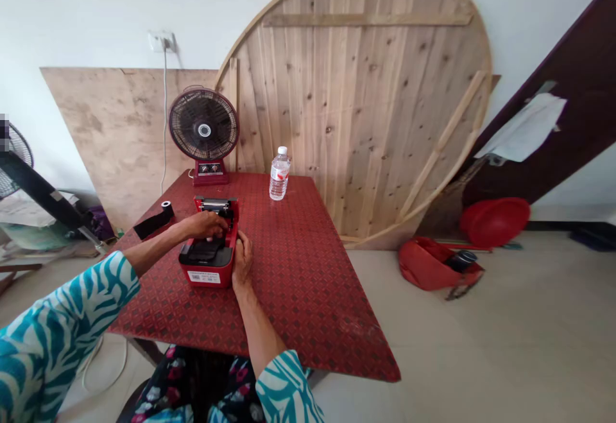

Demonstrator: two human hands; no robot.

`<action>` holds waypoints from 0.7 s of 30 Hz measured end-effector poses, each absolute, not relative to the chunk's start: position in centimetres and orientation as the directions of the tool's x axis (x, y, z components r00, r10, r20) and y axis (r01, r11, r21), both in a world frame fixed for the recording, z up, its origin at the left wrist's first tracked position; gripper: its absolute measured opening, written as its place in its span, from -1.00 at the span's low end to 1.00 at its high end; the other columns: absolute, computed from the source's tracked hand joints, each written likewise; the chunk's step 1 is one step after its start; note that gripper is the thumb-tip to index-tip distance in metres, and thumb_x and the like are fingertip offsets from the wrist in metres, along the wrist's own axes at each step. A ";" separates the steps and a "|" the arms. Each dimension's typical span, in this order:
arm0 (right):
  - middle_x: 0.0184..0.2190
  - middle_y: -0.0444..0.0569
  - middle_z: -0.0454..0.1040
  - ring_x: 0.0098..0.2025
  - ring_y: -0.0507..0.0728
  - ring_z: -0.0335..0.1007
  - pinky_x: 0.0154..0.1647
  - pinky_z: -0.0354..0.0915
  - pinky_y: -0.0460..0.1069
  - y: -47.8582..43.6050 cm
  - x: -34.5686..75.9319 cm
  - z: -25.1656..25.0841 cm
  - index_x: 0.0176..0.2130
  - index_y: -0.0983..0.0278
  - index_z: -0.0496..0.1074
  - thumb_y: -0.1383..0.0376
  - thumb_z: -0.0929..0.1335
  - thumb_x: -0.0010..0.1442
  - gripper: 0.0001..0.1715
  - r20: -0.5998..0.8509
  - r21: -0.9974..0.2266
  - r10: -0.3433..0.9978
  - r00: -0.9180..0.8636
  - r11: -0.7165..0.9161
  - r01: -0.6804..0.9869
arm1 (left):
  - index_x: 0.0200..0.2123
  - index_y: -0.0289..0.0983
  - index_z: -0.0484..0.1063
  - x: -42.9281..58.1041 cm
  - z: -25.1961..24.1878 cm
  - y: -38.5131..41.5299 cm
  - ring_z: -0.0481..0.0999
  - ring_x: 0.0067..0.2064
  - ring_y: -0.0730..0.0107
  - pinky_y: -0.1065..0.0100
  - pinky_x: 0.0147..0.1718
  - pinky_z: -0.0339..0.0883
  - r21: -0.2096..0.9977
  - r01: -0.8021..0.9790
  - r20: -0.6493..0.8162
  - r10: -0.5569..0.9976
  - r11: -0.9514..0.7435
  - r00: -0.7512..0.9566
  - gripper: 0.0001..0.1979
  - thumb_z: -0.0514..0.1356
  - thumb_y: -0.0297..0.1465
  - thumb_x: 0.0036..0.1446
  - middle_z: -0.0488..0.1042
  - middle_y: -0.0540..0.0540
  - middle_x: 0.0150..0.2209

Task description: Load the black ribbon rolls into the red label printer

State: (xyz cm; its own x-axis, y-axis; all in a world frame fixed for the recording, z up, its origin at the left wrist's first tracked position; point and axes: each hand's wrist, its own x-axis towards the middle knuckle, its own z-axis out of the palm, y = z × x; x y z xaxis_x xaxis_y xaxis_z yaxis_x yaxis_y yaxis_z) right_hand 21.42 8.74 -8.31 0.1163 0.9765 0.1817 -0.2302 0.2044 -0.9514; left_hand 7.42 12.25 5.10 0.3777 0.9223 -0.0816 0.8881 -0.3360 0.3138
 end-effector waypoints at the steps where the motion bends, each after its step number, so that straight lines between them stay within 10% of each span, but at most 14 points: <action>1: 0.02 -0.02 0.49 0.10 0.16 0.33 0.16 0.19 0.07 8.8 21.4 -8.4 0.00 0.18 0.45 0.00 0.24 0.18 -0.49 0.179 -0.949 0.976 0.124 0.205 -0.240 | -0.33 -0.15 0.60 7.5 5.2 12.1 0.57 -0.41 0.33 0.43 -0.35 0.36 0.265 0.908 -0.109 0.926 -0.323 0.362 -0.73 0.16 -0.54 -0.04 0.59 0.00 -0.48; 8: 0.01 -0.03 0.50 0.09 0.17 0.34 0.12 0.21 0.09 9.0 21.3 -8.5 -0.02 0.17 0.47 0.02 0.26 0.16 -0.51 0.163 -0.944 0.978 0.133 0.194 -0.269 | -0.21 -0.23 0.54 8.3 6.0 9.6 0.55 -0.06 0.14 0.31 -0.15 0.37 0.043 0.929 -0.195 0.909 -0.367 0.368 -0.78 0.13 -0.44 0.11 0.59 -0.17 -0.15; 21: 0.01 -0.02 0.49 0.09 0.17 0.34 0.10 0.22 0.07 8.8 21.7 -8.5 0.01 0.19 0.45 0.00 0.25 0.16 -0.47 0.160 -0.949 0.981 0.106 0.182 -0.256 | -0.02 -0.22 0.48 8.0 7.3 9.2 0.55 -0.02 0.19 0.38 -0.16 0.37 0.096 0.898 -0.207 0.874 -0.429 0.440 -0.66 0.23 -0.42 0.08 0.57 -0.12 -0.04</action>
State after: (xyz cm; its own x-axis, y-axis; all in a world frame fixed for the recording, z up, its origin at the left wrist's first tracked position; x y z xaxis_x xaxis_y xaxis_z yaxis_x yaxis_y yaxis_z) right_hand 21.72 8.78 -8.50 0.1060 0.9815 0.1597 -0.2557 0.1821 -0.9494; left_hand 7.95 9.16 7.29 0.4401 0.8739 -0.2066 0.8979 -0.4294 0.0963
